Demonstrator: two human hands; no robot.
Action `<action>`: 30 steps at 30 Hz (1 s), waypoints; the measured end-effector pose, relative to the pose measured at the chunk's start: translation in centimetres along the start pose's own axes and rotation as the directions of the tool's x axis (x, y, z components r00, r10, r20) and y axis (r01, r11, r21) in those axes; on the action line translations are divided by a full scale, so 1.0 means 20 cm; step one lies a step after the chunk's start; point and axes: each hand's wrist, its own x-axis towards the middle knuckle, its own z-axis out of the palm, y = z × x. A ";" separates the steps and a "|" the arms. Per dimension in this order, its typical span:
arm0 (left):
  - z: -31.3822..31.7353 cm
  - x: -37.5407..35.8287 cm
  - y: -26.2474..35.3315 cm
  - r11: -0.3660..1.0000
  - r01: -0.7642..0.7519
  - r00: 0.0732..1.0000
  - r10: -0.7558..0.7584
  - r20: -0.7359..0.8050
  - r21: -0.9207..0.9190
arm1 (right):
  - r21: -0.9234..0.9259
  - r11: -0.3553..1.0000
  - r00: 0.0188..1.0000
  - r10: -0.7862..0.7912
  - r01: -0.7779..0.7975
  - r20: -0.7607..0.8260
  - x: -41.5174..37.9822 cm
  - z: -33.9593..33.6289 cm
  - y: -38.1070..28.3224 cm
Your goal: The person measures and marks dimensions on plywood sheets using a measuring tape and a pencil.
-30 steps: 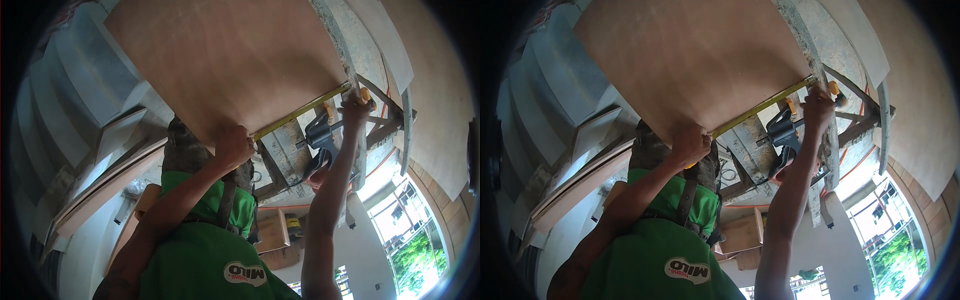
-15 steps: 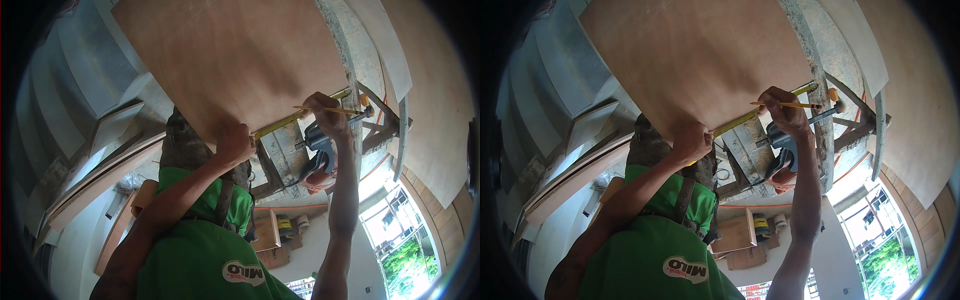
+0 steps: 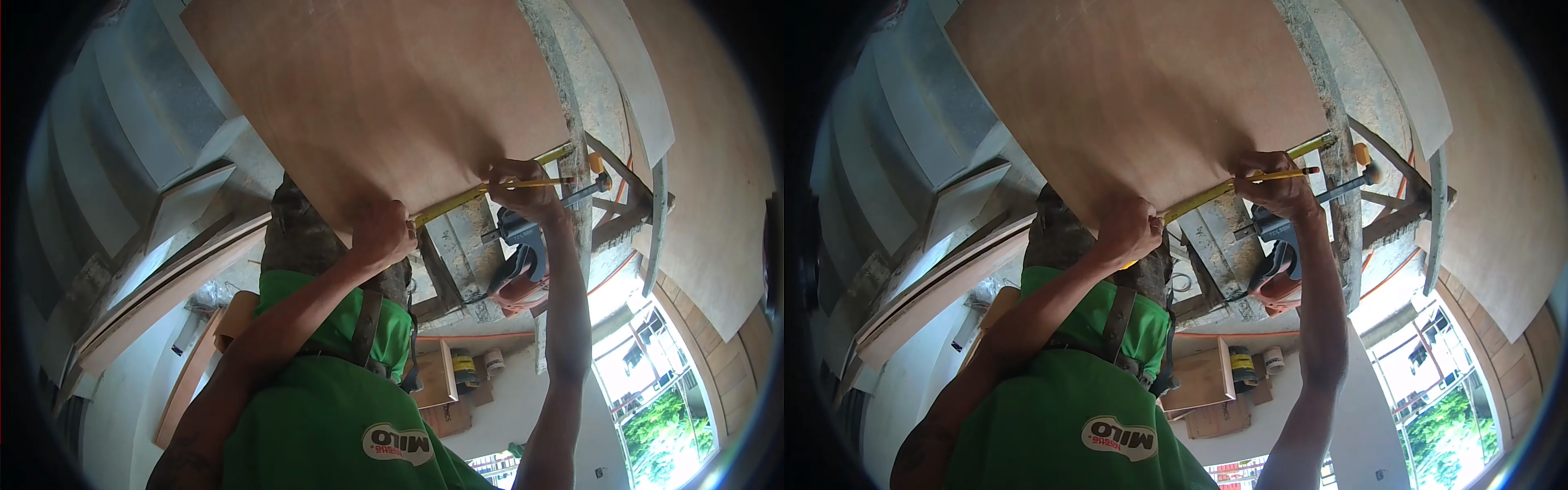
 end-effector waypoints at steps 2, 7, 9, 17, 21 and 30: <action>0.00 0.00 0.00 0.999 0.032 0.999 -0.032 0.018 -0.030 | -0.060 0.994 0.996 -0.087 0.087 -0.007 0.00 0.01 0.01; -0.01 0.00 0.01 0.998 0.053 0.998 -0.052 0.040 -0.019 | -0.055 0.995 0.996 -0.087 0.087 0.006 0.00 0.00 0.00; -0.01 0.00 0.01 0.998 0.060 0.997 -0.059 0.048 -0.021 | -0.046 0.995 0.996 -0.082 0.083 0.015 0.00 0.00 0.01; -0.02 0.02 0.00 1.000 0.026 0.995 -0.026 0.095 0.005 | -0.024 0.998 0.998 -0.061 0.061 0.002 0.00 0.00 0.00; -0.03 0.02 0.01 0.999 0.040 0.992 -0.042 0.120 0.021 | -0.006 1.000 0.999 -0.023 0.023 0.024 0.00 0.00 0.01; 0.00 0.01 0.00 1.000 0.009 1.000 -0.009 0.007 -0.001 | -0.085 0.993 0.996 -0.088 0.087 0.001 0.02 -0.01 -0.02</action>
